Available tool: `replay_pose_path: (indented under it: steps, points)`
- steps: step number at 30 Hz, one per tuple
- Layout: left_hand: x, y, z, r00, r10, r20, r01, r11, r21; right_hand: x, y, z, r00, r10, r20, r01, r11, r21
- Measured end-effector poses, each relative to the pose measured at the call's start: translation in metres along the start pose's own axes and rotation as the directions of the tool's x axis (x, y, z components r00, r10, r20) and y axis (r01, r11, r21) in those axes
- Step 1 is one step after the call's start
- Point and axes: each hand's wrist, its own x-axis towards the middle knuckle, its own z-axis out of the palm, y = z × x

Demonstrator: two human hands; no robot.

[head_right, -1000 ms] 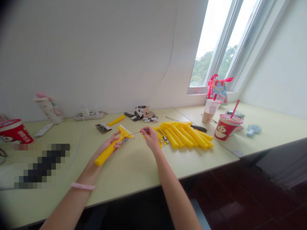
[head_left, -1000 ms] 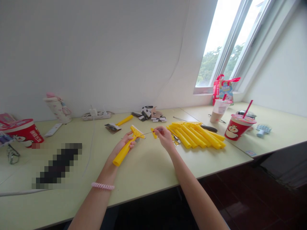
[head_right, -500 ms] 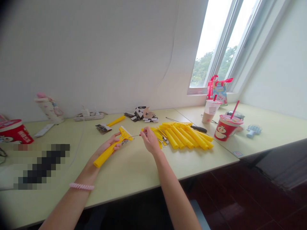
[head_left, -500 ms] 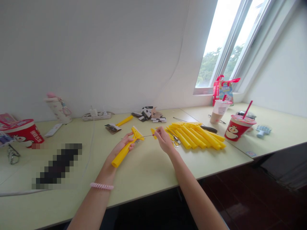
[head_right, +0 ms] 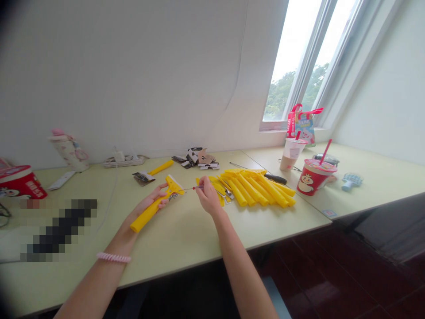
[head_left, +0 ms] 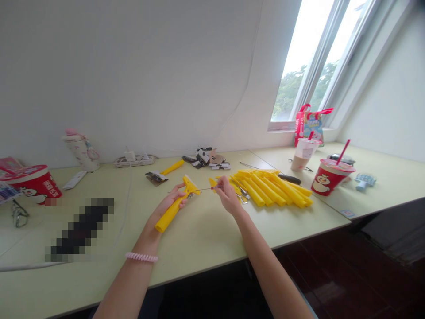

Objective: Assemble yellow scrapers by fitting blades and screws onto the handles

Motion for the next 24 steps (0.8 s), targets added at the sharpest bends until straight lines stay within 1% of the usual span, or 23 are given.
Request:
replay_pose_path:
  steps: [3, 6, 9, 12, 15, 17, 19, 21, 24]
  points:
    - [0.0007, 0.0, 0.0004, 1.0, -0.005, 0.006, 0.005, 1.0, 0.007, 0.0002, -0.0003, 0.001, 1.0, -0.012, -0.021, 0.012, 1.0, -0.014]
    - [0.0008, 0.0, 0.0015, 1.0, -0.016, 0.017, 0.016, 0.999, 0.038, 0.0002, 0.0003, 0.0007, 0.999, 0.028, -0.046, -0.03, 0.998, -0.06]
    - [0.0, 0.0002, 0.0023, 1.0, -0.019, 0.002, 0.019, 0.998, 0.059, -0.0007, 0.0022, -0.0001, 0.998, 0.064, -0.028, -0.065, 0.995, -0.072]
    - [-0.0012, 0.0007, 0.0031, 0.999, -0.015, -0.031, 0.017, 0.998, 0.062, -0.0014, 0.003, 0.0, 1.0, 0.03, -0.008, -0.031, 0.998, -0.046]
    - [-0.0021, 0.0012, 0.0043, 1.0, -0.016, -0.023, 0.017, 0.999, 0.046, -0.001, 0.0011, 0.0003, 0.999, -0.021, -0.031, 0.02, 0.999, -0.037]
    - [-0.0022, 0.0012, 0.0047, 1.0, -0.019, -0.002, 0.019, 0.999, 0.046, -0.0007, -0.0008, -0.0003, 0.999, -0.022, -0.047, 0.019, 0.998, -0.064]
    - [-0.002, 0.0009, 0.0043, 1.0, -0.017, 0.013, 0.016, 0.999, 0.045, -0.0009, -0.002, -0.0015, 0.999, 0.011, -0.051, -0.016, 0.995, -0.101]
    - [-0.0015, 0.0006, 0.0032, 1.0, -0.01, 0.017, 0.01, 1.0, 0.03, -0.0017, -0.0022, -0.0025, 0.999, 0.041, -0.026, -0.044, 0.994, -0.099]
    - [-0.0004, 0.0002, 0.001, 1.0, -0.005, 0.006, 0.005, 1.0, 0.002, -0.0029, -0.0012, -0.0025, 0.999, 0.024, 0.021, -0.023, 0.998, -0.051]
